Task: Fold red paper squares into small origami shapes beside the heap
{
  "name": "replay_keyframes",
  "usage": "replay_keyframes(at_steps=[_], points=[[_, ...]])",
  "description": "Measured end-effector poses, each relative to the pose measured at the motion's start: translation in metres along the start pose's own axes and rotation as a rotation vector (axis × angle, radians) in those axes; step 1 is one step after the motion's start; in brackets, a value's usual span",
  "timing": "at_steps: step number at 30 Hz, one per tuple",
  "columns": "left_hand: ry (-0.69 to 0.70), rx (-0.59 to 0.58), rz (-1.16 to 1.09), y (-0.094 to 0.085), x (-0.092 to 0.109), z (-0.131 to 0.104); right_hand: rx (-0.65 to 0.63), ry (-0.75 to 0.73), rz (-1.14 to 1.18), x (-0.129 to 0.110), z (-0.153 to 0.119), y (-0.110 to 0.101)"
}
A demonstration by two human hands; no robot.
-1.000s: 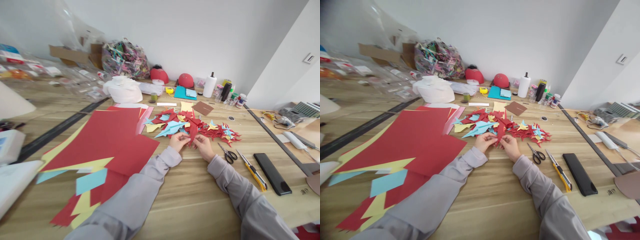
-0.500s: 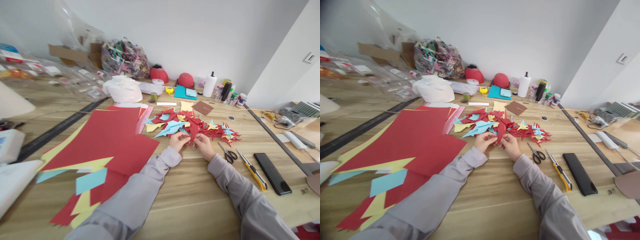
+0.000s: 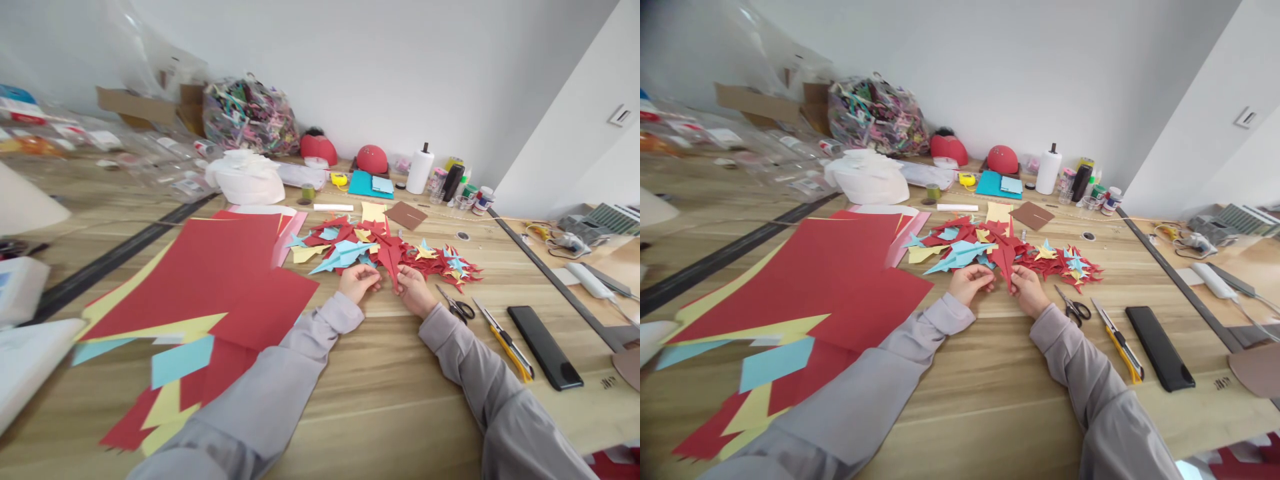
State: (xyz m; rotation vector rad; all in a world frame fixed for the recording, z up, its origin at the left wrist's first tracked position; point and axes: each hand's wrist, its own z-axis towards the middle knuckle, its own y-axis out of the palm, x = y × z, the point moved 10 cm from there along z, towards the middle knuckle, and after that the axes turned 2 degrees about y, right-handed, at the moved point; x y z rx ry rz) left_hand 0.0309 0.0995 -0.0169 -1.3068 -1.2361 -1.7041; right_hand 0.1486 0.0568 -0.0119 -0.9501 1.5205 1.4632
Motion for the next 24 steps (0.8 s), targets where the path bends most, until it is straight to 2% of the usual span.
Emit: replay_keyframes(at_steps=[14,21,24], points=[[0.052,-0.106,0.081,0.014,0.006,-0.004,0.045,-0.016,0.053,-0.001,0.0,-0.003],[0.046,-0.05,0.086,0.009,0.009,-0.005,0.014,0.022,0.015,0.001,0.0,0.0],[0.037,-0.063,0.095,0.01,0.008,-0.005,0.019,0.028,0.023,0.002,0.0,-0.001]])
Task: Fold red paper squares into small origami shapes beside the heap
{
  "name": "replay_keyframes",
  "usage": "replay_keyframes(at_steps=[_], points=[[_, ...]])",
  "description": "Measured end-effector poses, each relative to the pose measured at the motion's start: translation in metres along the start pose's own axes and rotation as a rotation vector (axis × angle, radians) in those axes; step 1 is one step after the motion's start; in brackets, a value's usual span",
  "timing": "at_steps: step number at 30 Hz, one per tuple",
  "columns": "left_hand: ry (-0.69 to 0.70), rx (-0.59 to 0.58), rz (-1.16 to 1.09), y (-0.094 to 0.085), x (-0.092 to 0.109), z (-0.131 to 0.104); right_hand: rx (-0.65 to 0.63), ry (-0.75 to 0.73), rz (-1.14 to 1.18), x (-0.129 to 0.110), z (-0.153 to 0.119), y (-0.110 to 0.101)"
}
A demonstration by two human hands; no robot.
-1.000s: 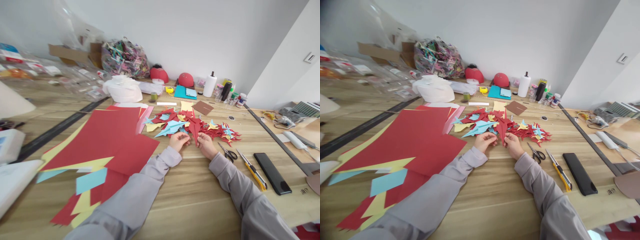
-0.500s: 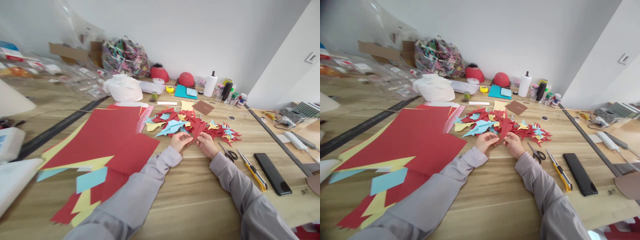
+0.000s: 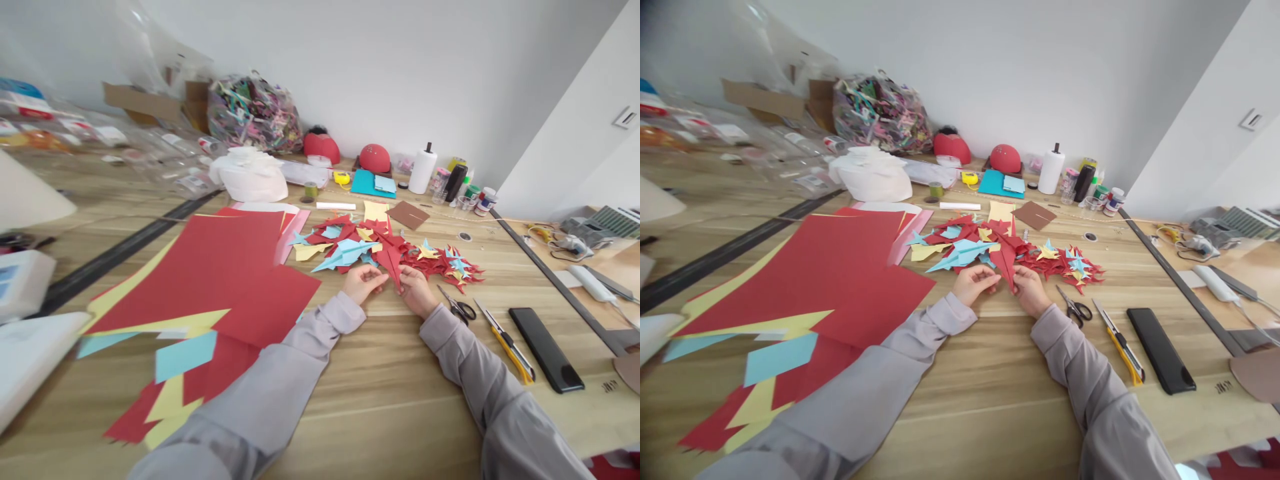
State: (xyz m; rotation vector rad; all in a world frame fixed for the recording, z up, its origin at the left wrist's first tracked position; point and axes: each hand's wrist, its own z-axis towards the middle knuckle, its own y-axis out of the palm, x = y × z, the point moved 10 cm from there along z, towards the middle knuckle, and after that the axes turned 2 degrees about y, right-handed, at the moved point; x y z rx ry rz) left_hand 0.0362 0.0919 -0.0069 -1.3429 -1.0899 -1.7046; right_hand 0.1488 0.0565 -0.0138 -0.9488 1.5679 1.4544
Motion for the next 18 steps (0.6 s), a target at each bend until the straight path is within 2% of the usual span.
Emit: replay_keyframes(at_steps=[4,8,13,18], points=[[-0.001,-0.049,0.002,0.006,-0.004,0.0,0.009,-0.018,0.011,0.0,-0.001,0.0],[-0.008,-0.046,-0.083,0.005,-0.004,0.001,0.015,-0.071,-0.045,-0.004,-0.003,0.003],[-0.08,0.043,-0.253,-0.007,-0.007,0.003,0.082,-0.12,-0.09,-0.01,-0.007,0.0],[-0.158,0.079,-0.396,-0.011,-0.012,0.005,0.151,-0.198,-0.138,-0.016,-0.011,-0.007]])
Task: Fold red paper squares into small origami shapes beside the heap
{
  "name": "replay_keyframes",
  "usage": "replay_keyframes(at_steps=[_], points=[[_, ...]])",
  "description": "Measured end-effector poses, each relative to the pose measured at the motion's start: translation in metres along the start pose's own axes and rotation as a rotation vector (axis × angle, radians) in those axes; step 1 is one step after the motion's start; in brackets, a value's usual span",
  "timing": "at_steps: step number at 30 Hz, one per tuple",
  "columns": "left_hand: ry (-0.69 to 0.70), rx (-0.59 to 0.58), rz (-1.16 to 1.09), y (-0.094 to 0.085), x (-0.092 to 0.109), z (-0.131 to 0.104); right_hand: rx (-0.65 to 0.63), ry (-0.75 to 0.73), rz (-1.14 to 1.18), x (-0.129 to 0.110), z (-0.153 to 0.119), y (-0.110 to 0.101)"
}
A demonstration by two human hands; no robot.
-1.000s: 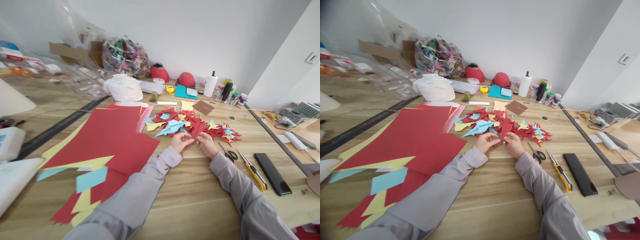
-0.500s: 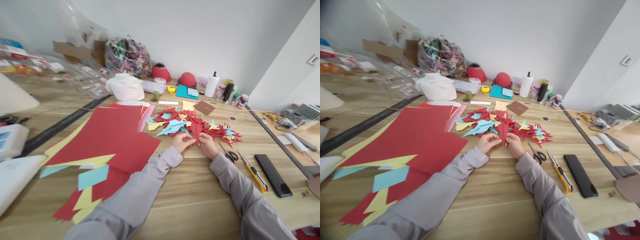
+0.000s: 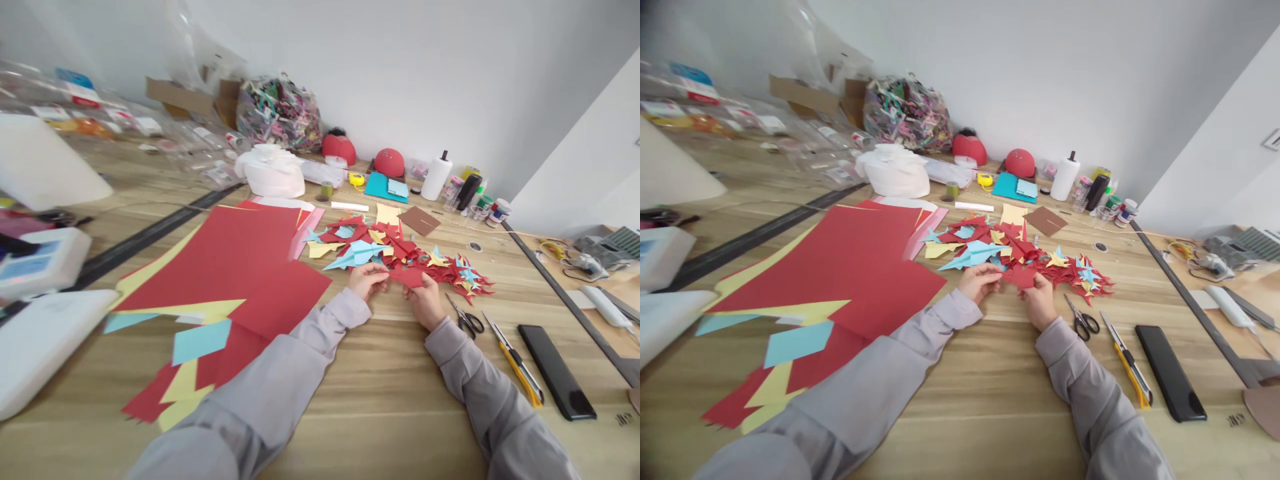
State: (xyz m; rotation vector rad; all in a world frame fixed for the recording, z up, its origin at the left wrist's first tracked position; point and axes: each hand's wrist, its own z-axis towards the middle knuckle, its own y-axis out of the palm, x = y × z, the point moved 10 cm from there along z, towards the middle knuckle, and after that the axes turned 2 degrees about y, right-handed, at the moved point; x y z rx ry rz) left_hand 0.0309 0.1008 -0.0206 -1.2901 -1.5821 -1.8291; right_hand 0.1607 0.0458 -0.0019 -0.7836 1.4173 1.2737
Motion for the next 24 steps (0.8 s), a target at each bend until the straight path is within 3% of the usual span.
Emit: replay_keyframes(at_steps=[7,13,18,24], points=[[-0.014,0.059,-0.121,-0.009,-0.001,0.005,0.029,-0.137,-0.267,-0.019,-0.012,0.008],[-0.036,0.109,-0.225,-0.017,-0.005,0.008,0.153,-0.168,-0.33,-0.024,-0.012,0.004],[-0.045,0.077,-0.225,-0.012,-0.006,0.006,0.243,-0.136,-0.324,-0.027,0.009,0.012],[-0.048,0.051,-0.199,-0.008,-0.005,0.005,0.242,-0.146,-0.434,-0.036,0.05,0.047]])
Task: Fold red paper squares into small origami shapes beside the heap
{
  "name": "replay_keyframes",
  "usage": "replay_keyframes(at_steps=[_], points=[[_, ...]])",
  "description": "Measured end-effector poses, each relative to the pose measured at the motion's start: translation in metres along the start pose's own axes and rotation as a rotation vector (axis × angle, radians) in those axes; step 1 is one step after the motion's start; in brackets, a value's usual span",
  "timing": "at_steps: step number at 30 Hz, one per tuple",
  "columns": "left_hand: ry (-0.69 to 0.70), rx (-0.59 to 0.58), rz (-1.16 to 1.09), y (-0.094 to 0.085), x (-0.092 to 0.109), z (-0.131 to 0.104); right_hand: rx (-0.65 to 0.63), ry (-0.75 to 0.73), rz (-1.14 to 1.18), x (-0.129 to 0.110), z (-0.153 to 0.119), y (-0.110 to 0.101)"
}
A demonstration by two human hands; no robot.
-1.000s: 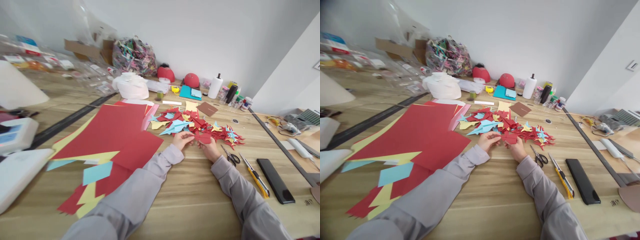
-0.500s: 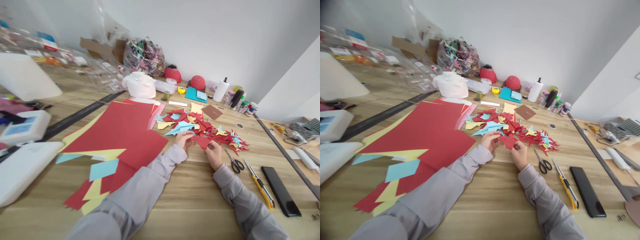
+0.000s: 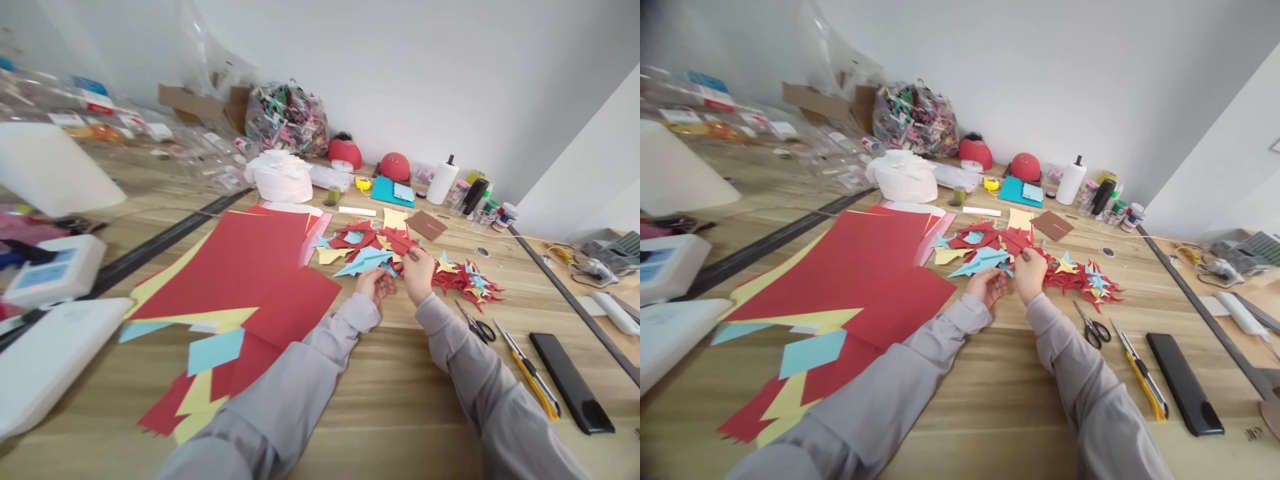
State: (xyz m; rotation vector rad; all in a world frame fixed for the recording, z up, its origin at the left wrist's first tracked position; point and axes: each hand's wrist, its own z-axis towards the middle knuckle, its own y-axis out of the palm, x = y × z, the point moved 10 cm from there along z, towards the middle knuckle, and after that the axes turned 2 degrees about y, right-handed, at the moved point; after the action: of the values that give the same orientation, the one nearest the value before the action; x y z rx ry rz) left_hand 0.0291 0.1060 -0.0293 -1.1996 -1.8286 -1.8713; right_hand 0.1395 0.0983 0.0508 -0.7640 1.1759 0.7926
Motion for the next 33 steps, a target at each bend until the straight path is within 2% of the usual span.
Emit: replay_keyframes(at_steps=[2,4,6,12,14,17,22,26,27,29,30,31,33], points=[[0.003,-0.006,0.008,0.001,0.0,0.0,-0.072,0.091,-0.045,0.01,0.006,0.014],[0.009,-0.015,0.023,0.001,0.0,0.0,-0.068,0.186,-0.074,0.022,0.005,0.014],[0.018,-0.025,0.046,0.002,0.0,0.0,-0.066,0.183,-0.131,0.025,-0.001,0.007],[0.051,-0.06,0.153,0.007,0.0,-0.003,-0.028,-0.141,-0.25,0.004,-0.039,-0.037],[0.069,-0.068,0.206,0.009,0.001,-0.004,-0.084,-0.226,-0.37,0.006,-0.053,-0.044],[0.106,-0.075,0.303,0.011,0.004,-0.007,-0.249,-0.277,-0.472,0.02,-0.066,-0.043],[0.126,-0.112,0.531,0.018,0.001,-0.014,-0.308,-0.088,-0.329,0.045,-0.059,-0.046],[0.148,-0.175,0.744,0.034,0.008,-0.024,-0.298,0.028,-0.189,0.054,-0.052,-0.045],[0.186,-0.196,0.836,0.042,0.016,-0.027,-0.29,0.03,-0.172,0.055,-0.052,-0.045],[0.378,-0.321,1.418,0.069,0.036,-0.039,-0.291,0.041,-0.138,0.058,-0.052,-0.044],[0.401,-0.356,1.671,0.075,0.044,-0.043,-0.303,0.048,-0.12,0.059,-0.052,-0.042],[0.355,-0.344,1.886,0.072,0.053,-0.043,-0.31,0.05,-0.106,0.061,-0.052,-0.041],[0.134,-0.237,2.179,0.049,0.081,-0.041,-0.315,0.059,-0.102,0.064,-0.052,-0.04]])
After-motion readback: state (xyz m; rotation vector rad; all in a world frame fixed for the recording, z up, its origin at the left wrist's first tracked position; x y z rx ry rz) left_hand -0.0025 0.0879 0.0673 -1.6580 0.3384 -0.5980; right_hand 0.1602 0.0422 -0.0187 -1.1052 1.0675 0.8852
